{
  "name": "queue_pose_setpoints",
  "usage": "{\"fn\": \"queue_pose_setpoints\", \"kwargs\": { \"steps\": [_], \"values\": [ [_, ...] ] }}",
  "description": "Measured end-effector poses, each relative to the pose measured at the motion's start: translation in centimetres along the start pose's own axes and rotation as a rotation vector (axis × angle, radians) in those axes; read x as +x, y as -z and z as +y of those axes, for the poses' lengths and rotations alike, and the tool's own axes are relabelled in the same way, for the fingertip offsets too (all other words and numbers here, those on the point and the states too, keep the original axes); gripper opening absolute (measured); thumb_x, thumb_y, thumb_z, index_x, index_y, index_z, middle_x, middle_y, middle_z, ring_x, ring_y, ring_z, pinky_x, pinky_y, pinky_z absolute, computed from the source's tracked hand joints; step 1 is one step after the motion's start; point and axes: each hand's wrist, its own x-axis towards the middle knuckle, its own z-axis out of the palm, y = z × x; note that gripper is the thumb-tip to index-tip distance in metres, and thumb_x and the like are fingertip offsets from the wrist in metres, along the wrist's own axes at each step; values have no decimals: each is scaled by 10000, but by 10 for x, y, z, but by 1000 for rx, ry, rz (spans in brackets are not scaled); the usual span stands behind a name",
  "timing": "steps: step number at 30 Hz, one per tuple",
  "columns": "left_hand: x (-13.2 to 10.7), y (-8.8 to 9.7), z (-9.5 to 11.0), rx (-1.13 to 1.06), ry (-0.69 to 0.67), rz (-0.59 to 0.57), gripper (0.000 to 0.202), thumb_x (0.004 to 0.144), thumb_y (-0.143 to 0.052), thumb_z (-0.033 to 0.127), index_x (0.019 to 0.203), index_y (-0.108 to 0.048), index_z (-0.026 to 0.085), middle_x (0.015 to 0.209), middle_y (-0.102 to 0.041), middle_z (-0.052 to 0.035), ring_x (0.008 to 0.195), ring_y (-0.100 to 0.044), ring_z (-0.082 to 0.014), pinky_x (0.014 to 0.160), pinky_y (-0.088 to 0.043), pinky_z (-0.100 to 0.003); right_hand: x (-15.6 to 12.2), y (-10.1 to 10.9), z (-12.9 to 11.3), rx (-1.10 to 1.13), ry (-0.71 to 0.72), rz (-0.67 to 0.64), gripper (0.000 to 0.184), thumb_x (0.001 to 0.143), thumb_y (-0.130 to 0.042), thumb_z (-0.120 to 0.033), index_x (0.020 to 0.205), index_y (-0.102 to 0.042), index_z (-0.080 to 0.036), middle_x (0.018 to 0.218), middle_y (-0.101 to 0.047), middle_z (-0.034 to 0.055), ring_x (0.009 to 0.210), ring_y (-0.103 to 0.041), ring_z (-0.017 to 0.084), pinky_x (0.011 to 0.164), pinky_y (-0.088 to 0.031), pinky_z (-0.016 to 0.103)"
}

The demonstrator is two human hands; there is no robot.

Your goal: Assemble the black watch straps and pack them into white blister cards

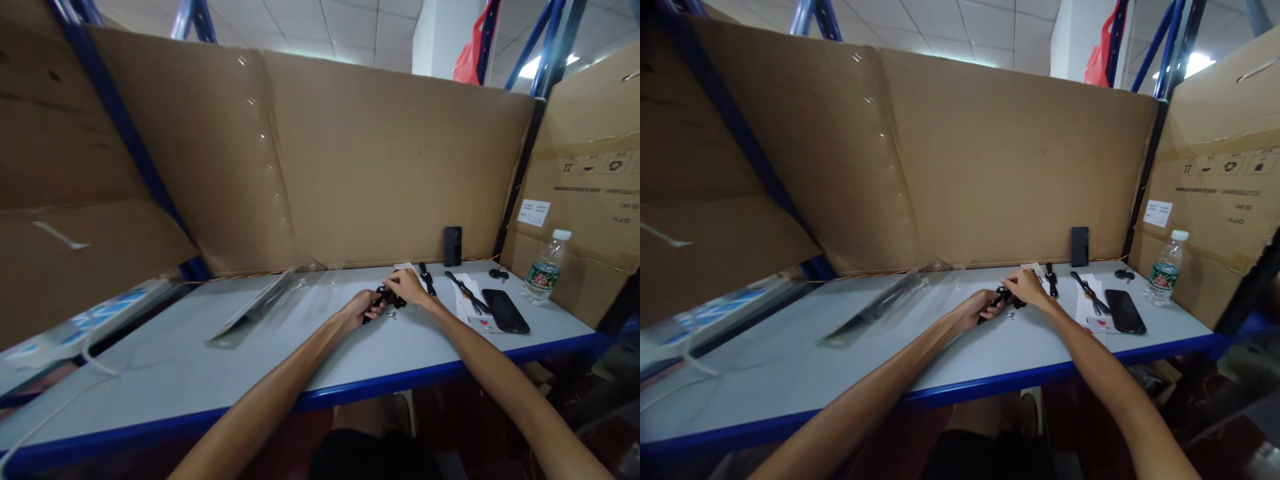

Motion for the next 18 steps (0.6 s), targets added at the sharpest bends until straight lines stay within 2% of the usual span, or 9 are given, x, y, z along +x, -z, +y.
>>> {"fn": "queue_pose_setpoints", "kwargs": {
  "steps": [3,5,8,10,12,14,18],
  "values": [
    [0,2,-1,18,-16,-19,70,824,-457,100,867,-448,155,648,-458,10,422,-318,-43,378,-120,-140,0,-1,-5,90,-22,-61,350,914,-607,-374,717,-784,-145,580,-634,2,593,-524,128,569,-291,237],
    [0,2,-1,31,-26,-27,63,821,-471,103,857,-452,151,648,-468,5,422,-326,-42,376,-120,-143,0,-1,-8,152,-30,-51,345,914,-591,-379,765,-792,-142,586,-638,2,599,-535,133,572,-310,234],
    [0,-1,-3,49,-69,-30,48,825,-492,114,842,-460,145,647,-486,2,421,-331,-38,374,-121,-145,3,5,-8,203,-77,90,384,931,-542,-400,778,-773,-136,586,-628,6,592,-535,133,571,-327,235],
    [1,-3,-5,65,-147,-10,52,839,-511,138,842,-461,151,638,-492,8,411,-323,-36,370,-117,-150,5,10,-4,198,-142,211,407,934,-513,-408,720,-731,-139,584,-618,12,590,-535,134,569,-337,238],
    [1,-5,-5,64,-245,30,94,856,-543,179,845,-450,169,633,-495,18,403,-323,-36,371,-116,-154,7,16,2,209,-212,274,359,905,-526,-388,688,-684,-151,590,-614,11,583,-533,133,565,-353,236],
    [0,-6,-4,42,-324,66,163,865,-589,234,852,-434,186,637,-504,27,402,-332,-35,378,-122,-153,8,20,6,306,-288,202,258,855,-568,-362,727,-666,-160,599,-610,-2,539,-514,123,523,-352,228],
    [-3,-8,1,33,-439,82,242,866,-645,329,881,-447,191,638,-511,37,402,-330,-32,386,-137,-155,7,23,4,638,-362,-145,182,791,-643,-345,824,-651,-166,717,-664,17,491,-532,104,407,-327,200]
  ]
}}
